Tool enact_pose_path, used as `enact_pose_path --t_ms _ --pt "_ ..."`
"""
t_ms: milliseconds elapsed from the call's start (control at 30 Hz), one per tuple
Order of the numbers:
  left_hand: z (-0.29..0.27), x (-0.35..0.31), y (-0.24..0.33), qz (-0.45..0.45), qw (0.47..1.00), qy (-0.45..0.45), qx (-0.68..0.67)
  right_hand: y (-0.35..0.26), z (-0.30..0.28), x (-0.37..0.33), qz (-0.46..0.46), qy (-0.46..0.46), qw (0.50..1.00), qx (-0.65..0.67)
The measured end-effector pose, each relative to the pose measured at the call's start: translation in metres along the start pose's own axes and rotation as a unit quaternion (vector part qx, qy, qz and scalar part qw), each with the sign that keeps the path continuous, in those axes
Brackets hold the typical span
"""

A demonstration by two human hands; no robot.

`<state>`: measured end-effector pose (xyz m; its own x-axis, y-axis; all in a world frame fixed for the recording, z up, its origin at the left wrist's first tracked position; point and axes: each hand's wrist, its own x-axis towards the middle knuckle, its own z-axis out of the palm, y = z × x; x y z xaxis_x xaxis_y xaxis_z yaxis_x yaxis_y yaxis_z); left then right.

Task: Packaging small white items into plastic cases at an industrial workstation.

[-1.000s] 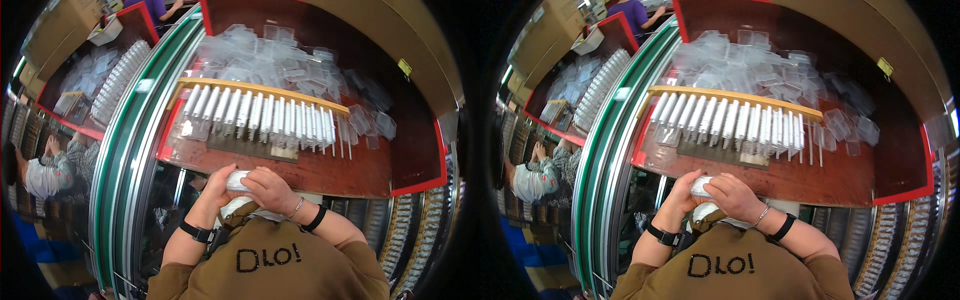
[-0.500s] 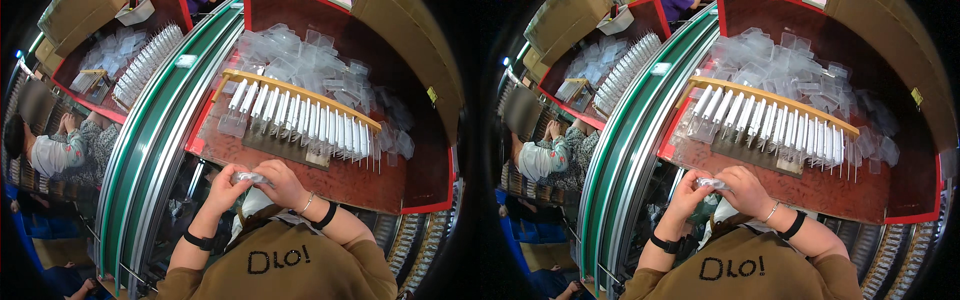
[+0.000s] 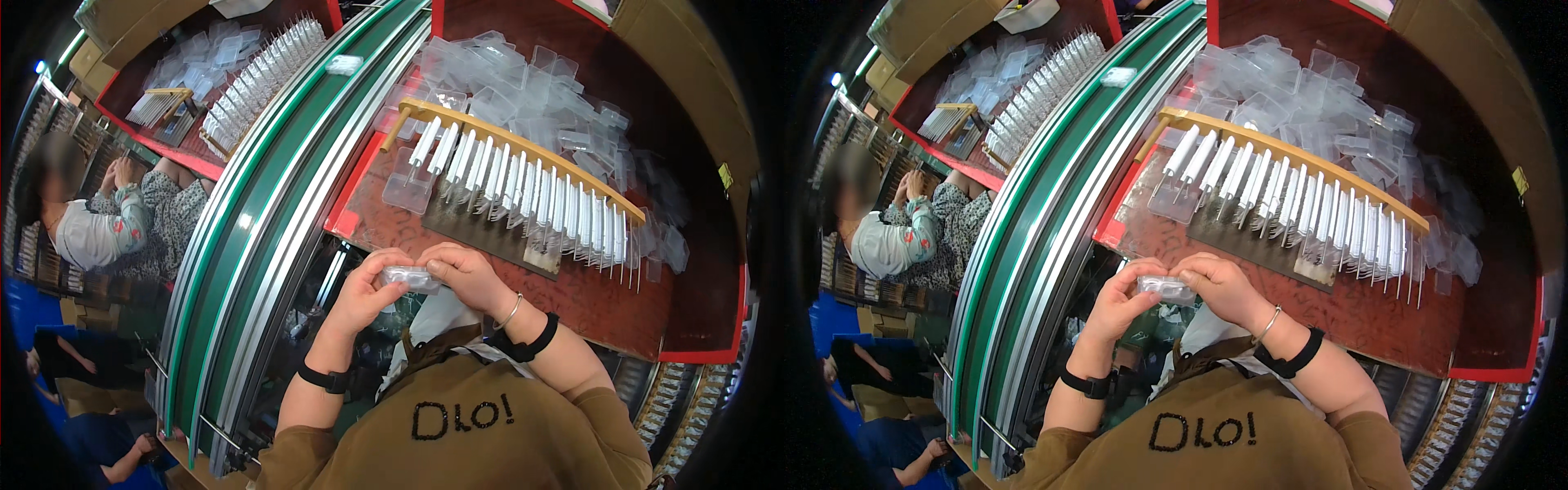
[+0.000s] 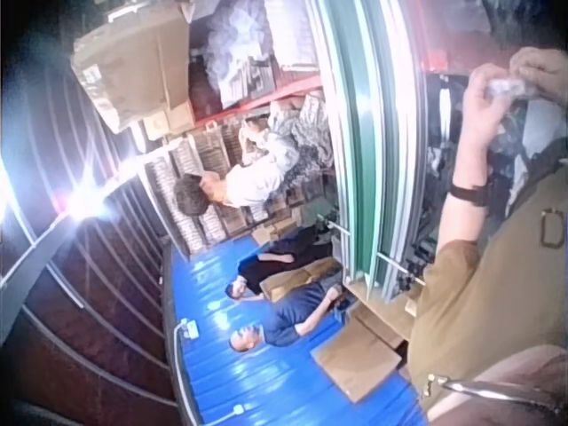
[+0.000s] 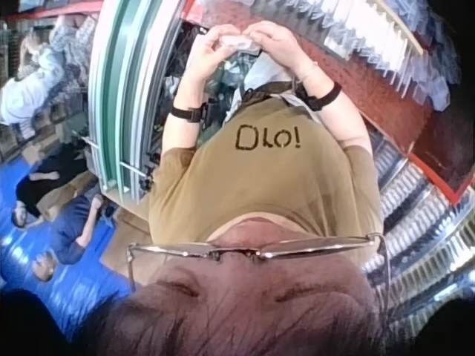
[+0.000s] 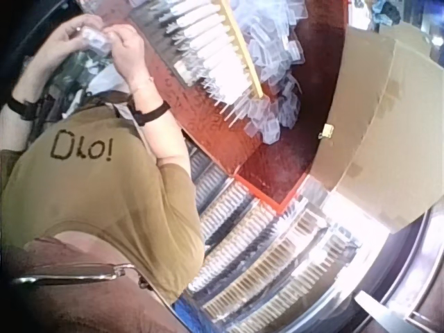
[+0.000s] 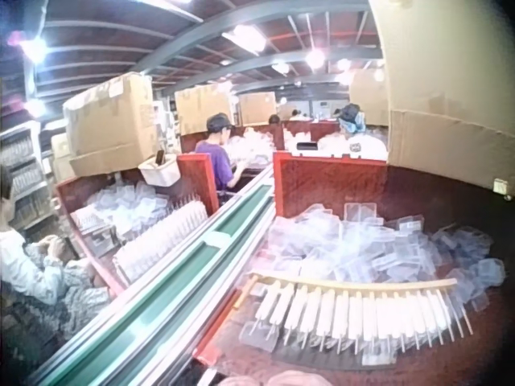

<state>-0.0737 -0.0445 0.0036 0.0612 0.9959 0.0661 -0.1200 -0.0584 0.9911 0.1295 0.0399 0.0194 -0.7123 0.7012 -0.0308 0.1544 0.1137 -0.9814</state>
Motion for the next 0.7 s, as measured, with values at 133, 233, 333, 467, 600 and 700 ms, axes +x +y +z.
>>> enact_pose_path --t_ms 133,233,333,467,600,700 --pt "0.000 -0.002 -0.007 -0.039 0.997 0.029 -0.063 -0.006 0.010 0.000 -0.060 0.017 0.997 -0.037" --pt "0.006 0.000 -0.006 -0.103 0.975 0.078 -0.181 -0.019 0.015 -0.002 -0.143 0.070 0.959 -0.235" --pt "0.003 0.005 -0.010 -0.095 0.976 0.091 -0.175 -0.014 0.017 0.004 -0.170 0.095 0.931 -0.310" --pt "-0.009 0.001 -0.001 -0.098 0.978 0.086 -0.162 -0.015 0.029 0.014 -0.200 0.109 0.925 -0.304" --pt "-0.022 -0.007 -0.009 -0.089 0.984 0.077 -0.131 -0.023 0.044 0.021 -0.122 0.078 0.949 -0.279" --pt "-0.030 -0.016 -0.005 -0.113 0.955 0.087 -0.259 -0.017 0.034 0.024 -0.092 -0.020 0.993 -0.072"
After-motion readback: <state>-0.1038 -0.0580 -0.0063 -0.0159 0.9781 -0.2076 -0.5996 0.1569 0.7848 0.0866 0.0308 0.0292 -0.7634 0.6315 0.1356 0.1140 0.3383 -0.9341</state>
